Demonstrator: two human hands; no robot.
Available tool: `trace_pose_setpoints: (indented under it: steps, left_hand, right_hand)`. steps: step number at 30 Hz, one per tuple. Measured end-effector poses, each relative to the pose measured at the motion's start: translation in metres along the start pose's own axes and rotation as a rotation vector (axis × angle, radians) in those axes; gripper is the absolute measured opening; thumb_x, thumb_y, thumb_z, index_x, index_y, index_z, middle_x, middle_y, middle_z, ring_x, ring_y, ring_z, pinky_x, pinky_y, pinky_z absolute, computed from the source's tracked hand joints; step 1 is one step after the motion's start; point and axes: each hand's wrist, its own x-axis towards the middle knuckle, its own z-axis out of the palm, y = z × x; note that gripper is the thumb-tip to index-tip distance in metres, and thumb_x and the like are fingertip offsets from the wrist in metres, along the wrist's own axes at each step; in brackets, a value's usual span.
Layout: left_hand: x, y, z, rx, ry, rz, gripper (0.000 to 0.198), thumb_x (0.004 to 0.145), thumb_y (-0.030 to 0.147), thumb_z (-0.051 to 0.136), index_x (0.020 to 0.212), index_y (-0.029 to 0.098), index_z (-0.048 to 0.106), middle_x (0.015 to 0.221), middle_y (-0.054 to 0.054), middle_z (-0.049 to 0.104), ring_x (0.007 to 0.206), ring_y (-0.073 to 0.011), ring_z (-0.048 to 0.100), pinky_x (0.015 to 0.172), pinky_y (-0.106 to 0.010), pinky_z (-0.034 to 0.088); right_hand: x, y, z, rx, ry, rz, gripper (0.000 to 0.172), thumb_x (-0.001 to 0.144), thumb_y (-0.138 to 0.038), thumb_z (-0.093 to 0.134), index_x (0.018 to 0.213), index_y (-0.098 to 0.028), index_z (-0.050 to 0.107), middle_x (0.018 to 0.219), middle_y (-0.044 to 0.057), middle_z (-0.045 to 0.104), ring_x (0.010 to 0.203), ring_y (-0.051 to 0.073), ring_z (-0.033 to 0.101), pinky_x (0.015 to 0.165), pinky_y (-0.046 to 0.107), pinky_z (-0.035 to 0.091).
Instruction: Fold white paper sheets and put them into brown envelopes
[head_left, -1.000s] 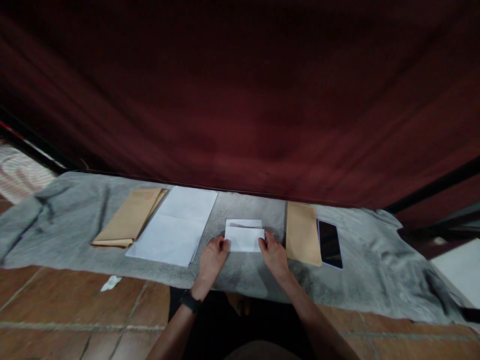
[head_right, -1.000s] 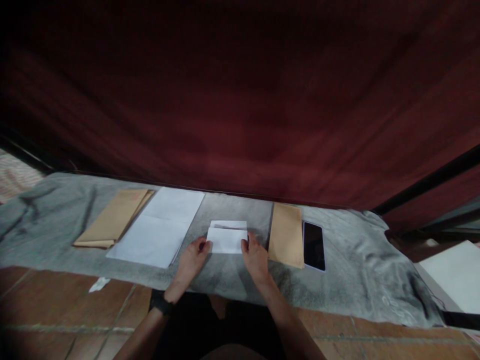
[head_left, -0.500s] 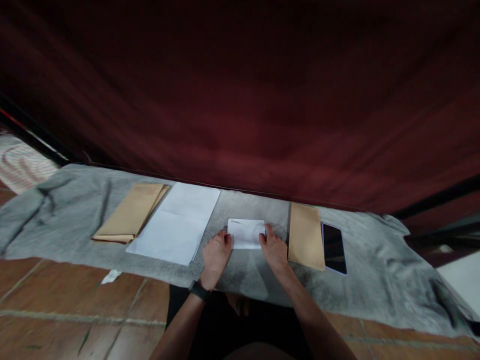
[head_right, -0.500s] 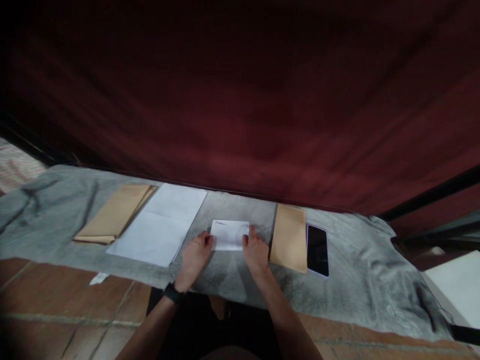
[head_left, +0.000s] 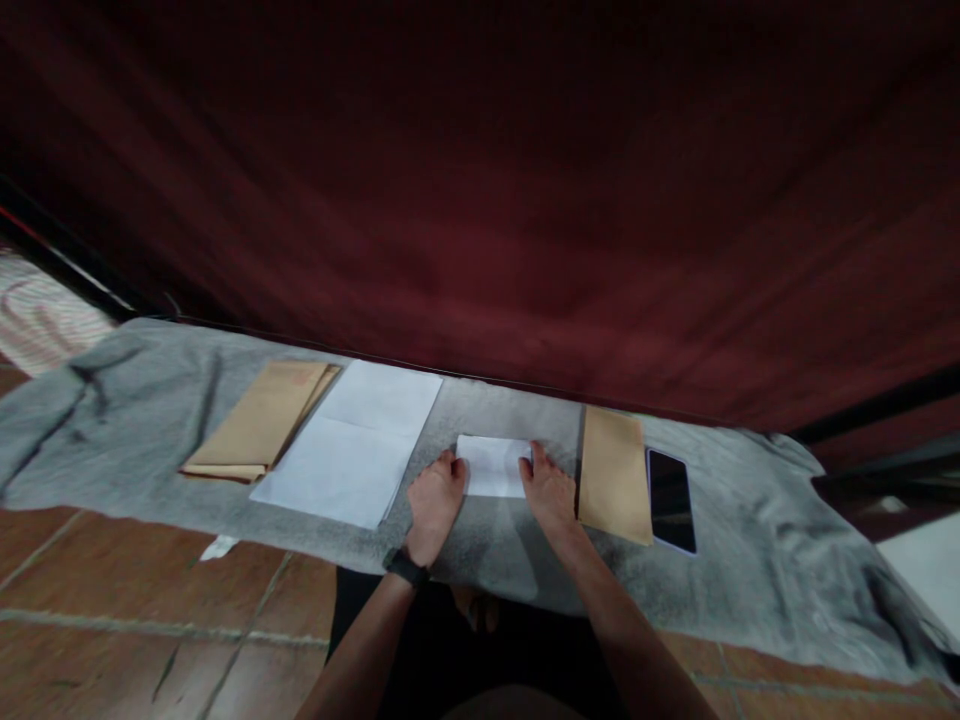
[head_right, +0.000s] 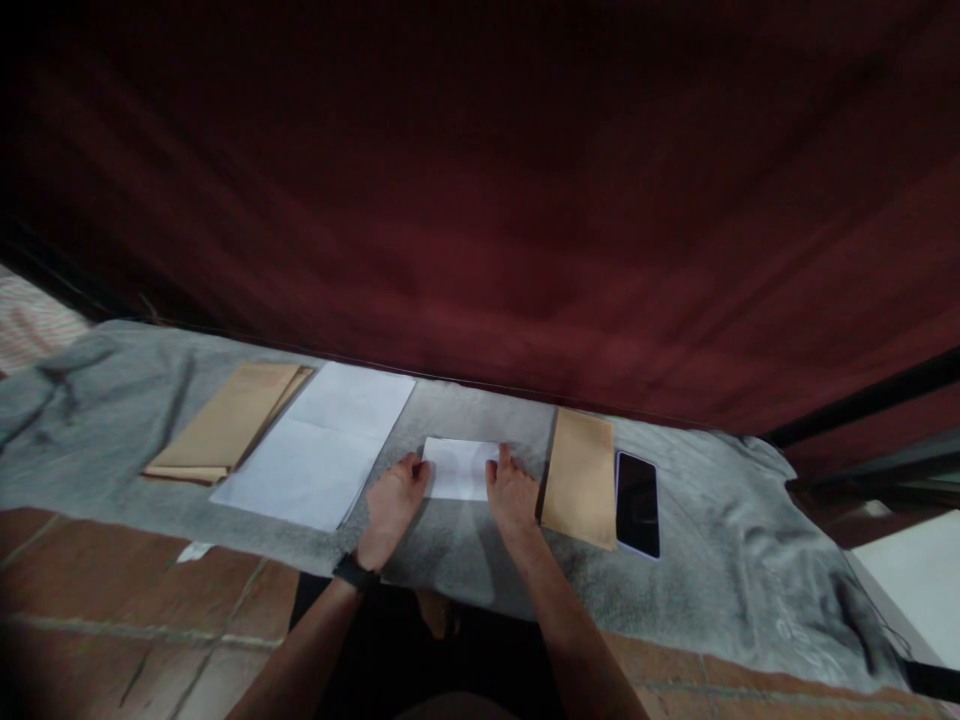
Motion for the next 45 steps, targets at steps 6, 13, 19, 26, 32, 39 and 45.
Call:
trace_pose_setpoints:
  steps: [6,13,19,26,32,39,45]
  left_hand:
    - [0.003,-0.001,-0.004,0.004,-0.046,0.019,0.036,0.103,0.037,0.040,0.118,0.018,0.067,0.101,-0.013,0.077,0.094,-0.0243,0.073,0.077,-0.030,0.048]
    - [0.012,-0.007,-0.001,-0.024,-0.077,0.056,0.034,0.104,0.035,0.040,0.116,0.019,0.067,0.101,-0.012,0.077,0.097,-0.0241,0.073,0.078,-0.031,0.048]
    - [0.011,-0.006,-0.005,-0.035,-0.078,0.037,0.033,0.103,0.036,0.041,0.114,0.020,0.068,0.099,-0.010,0.078,0.095,-0.0237,0.074,0.075,-0.030,0.047]
    - [0.007,-0.001,0.004,0.027,0.013,0.008,0.035,0.103,0.039,0.040,0.111,0.018,0.068,0.090,-0.012,0.077,0.090,-0.0263,0.074,0.072,-0.032,0.047]
    - [0.001,0.000,0.016,0.121,0.210,0.093,0.037,0.104,0.031,0.036,0.115,0.013,0.066,0.092,-0.015,0.074,0.092,-0.0294,0.072,0.081,-0.039,0.052]
    - [-0.006,0.029,0.047,0.026,0.274,0.624,0.048,0.105,0.034,0.033,0.144,0.015,0.053,0.150,-0.013,0.055,0.142,-0.0272,0.046,0.116,-0.046,0.038]
    - [0.000,0.015,0.064,0.074,0.226,0.599,0.054,0.104,0.037,0.031,0.153,0.016,0.044,0.161,-0.010,0.041,0.152,-0.0252,0.031,0.125,-0.048,0.025]
  right_hand:
    - [-0.012,-0.001,0.010,0.092,0.228,-0.209,0.042,0.105,-0.029,0.042,0.140,-0.012,0.058,0.136,0.018,0.064,0.126,0.032,0.058,0.107,0.048,0.044]
    - [-0.027,-0.011,0.035,0.086,0.281,-0.279,0.047,0.105,-0.032,0.045,0.148,-0.014,0.052,0.155,0.013,0.049,0.142,0.029,0.045,0.119,0.046,0.031]
    - [-0.032,-0.013,0.047,0.075,0.320,-0.241,0.051,0.104,-0.031,0.046,0.152,-0.014,0.047,0.159,0.015,0.042,0.146,0.032,0.041,0.119,0.049,0.031]
    - [-0.035,-0.015,0.046,0.069,0.331,-0.232,0.053,0.104,-0.030,0.047,0.154,-0.014,0.044,0.163,0.017,0.032,0.148,0.032,0.037,0.120,0.050,0.030]
    - [-0.036,-0.015,0.047,0.074,0.348,-0.229,0.055,0.103,-0.029,0.046,0.156,-0.015,0.040,0.164,0.018,0.029,0.149,0.034,0.034,0.119,0.054,0.032]
    - [-0.035,-0.013,0.053,0.072,0.334,-0.231,0.050,0.104,-0.020,0.037,0.153,-0.012,0.044,0.163,0.018,0.033,0.151,0.031,0.032,0.120,0.051,0.032]
    - [-0.034,-0.012,0.057,0.061,0.358,-0.249,0.051,0.105,-0.023,0.037,0.155,-0.013,0.042,0.164,0.019,0.030,0.151,0.033,0.031,0.119,0.053,0.032]
